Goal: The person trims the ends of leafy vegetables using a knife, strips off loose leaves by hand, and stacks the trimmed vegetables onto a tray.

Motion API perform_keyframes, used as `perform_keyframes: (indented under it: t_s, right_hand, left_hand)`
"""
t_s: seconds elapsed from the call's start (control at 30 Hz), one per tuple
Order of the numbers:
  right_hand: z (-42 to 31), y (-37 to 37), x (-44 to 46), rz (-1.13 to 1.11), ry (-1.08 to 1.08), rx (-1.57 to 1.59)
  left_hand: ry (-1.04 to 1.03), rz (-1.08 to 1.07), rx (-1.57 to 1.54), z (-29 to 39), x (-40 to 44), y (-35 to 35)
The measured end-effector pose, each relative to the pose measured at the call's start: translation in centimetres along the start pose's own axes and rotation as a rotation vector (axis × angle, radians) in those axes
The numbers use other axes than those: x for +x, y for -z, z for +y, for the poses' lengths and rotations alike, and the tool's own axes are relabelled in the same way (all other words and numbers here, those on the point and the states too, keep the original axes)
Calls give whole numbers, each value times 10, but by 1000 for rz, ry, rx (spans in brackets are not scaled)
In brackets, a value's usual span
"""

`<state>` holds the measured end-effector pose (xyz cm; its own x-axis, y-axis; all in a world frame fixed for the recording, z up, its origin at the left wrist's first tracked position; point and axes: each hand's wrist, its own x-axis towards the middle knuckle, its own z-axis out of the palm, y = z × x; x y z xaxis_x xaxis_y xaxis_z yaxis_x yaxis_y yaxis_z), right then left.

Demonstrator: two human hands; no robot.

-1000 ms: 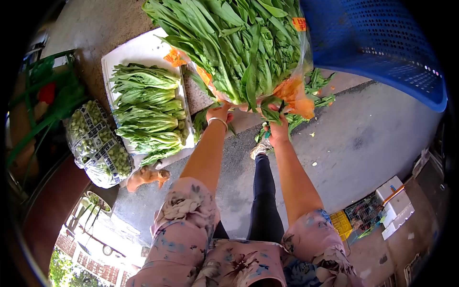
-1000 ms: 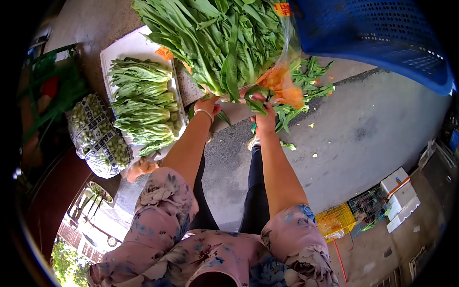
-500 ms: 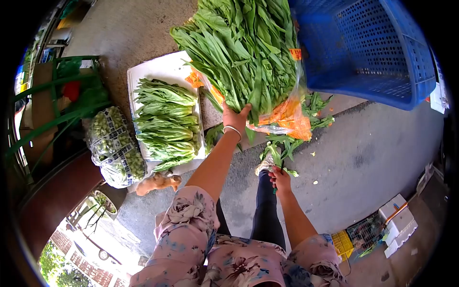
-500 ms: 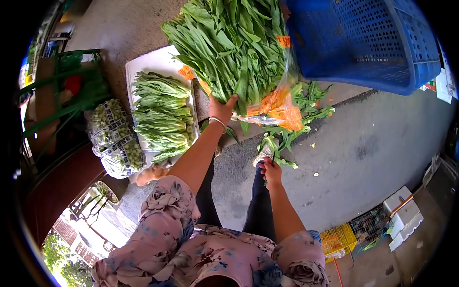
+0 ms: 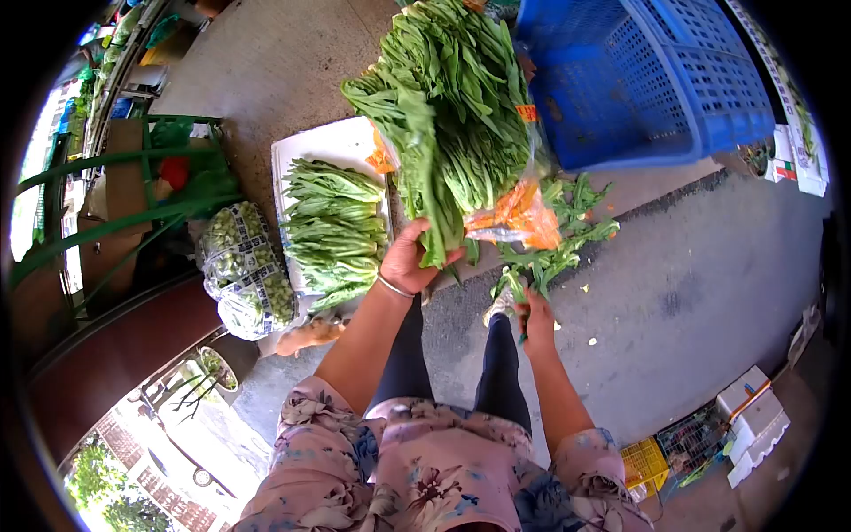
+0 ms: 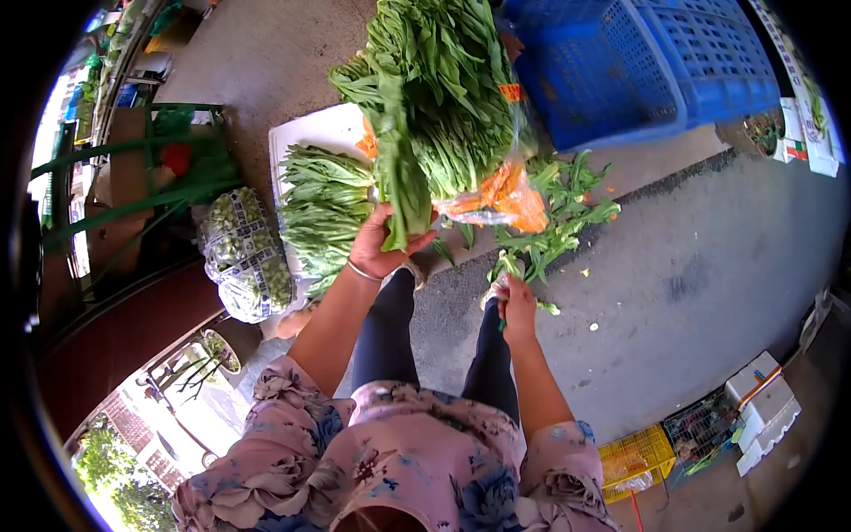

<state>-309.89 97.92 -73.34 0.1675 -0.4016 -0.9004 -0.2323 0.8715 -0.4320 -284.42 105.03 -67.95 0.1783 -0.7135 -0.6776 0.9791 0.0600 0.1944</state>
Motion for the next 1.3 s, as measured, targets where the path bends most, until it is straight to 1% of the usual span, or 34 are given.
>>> perform_keyframes:
  t_s: [0.03, 0.07, 0.1, 0.17, 0.2, 0.23, 0.27, 0.3, 0.33, 0.37, 0.43, 0.5, 0.57, 0.6, 0.63, 0.7, 0.73, 0.8, 0.83, 0.9, 0.93, 1.0, 1.03, 1.1, 1.13, 1.2, 1.27, 1.3]
  right_hand:
    - [-14, -9, -17, -83, 102, 80]
    - [-30, -20, -35, -124, 196, 95]
    - [-47, -30, -56, -164, 295, 112]
    - [-78, -43, -99, -256, 461, 71]
    - [-89, -47, -115, -296, 622, 33]
    - [-99, -48, -129, -334, 782, -7]
    - [-107, -44, -141, -409, 842, -33]
    - [-129, -45, -166, -431, 955, -127]
    - [-131, -48, -164, -432, 1079, -132]
    - [-133, -47, -165, -432, 1114, -166]
    - [-139, -45, -170, -432, 1152, -178]
    - [-143, -41, -175, -436, 1192, -170]
    - [-147, -33, -183, -450, 1195, -186]
    - [-149, -30, -187, -463, 1194, -204]
    - [-151, -28, -189, -464, 1203, -200]
    - [-151, -25, -193, -465, 1263, -236]
    - [-152, -25, -193, -465, 1268, -232]
    - [-151, -24, -193, -459, 1299, -105]
    - [-151, -22, -194, -457, 1307, -101]
    - [-154, -17, -197, -372, 1355, -216]
    - [-156, -15, -199, -373, 1359, -214]
    - [-164, -13, -208, -322, 1435, -240]
    - [-167, -12, -210, -325, 1445, -236]
    - [-170, -10, -214, -390, 1436, -193]
    - [-172, -10, -217, -386, 1458, -184]
    - [-174, -8, -219, -389, 1466, -161]
    - [-178, -4, -222, -395, 1473, -137]
    - [-182, 0, -223, -388, 1436, -139]
  left_hand:
    - [9, -20, -150, -6, -19, -23]
    - [-54, -63, -207, -16, -25, -26]
    - [-47, -67, -202, -22, -35, -38]
    - [-146, -209, -299, -32, -47, -68]
    - [-134, -283, -311, -35, -49, -80]
    - [-131, -304, -300, -40, -51, -94]
    - [-124, -214, -318, -47, -55, -111]
    - [-119, -139, -324, -56, -61, -130]
    - [-54, -230, -318, -62, -62, -131]
    - [-14, -280, -291, -65, -77, -153]
    - [-5, -508, -280, -75, -84, -161]
    - [-13, -530, -266, -82, -88, -166]
    - [-42, -355, -288, -87, -93, -172]
    - [7, -419, -335, -88, -95, -173]
    - [5, -426, -328, -90, -97, -176]
    - [-100, -363, -208, -94, -102, -184]
    - [-101, -366, -204, -94, -102, -183]
    - [39, -529, -277, -94, -103, -183]
    - [39, -534, -271, -95, -104, -184]
    - [6, -507, -250, -97, -109, -191]
    - [5, -510, -246, -97, -111, -193]
    - [8, -505, -207, -96, -115, -199]
    - [4, -512, -201, -96, -117, -203]
    - [-62, -390, -159, -97, -124, -209]
    - [-65, -395, -157, -97, -127, -212]
    - [27, -401, -262, -96, -132, -217]
    - [10, -392, -239, -97, -138, -222]
    - [-4, -381, -215, -98, -141, -225]
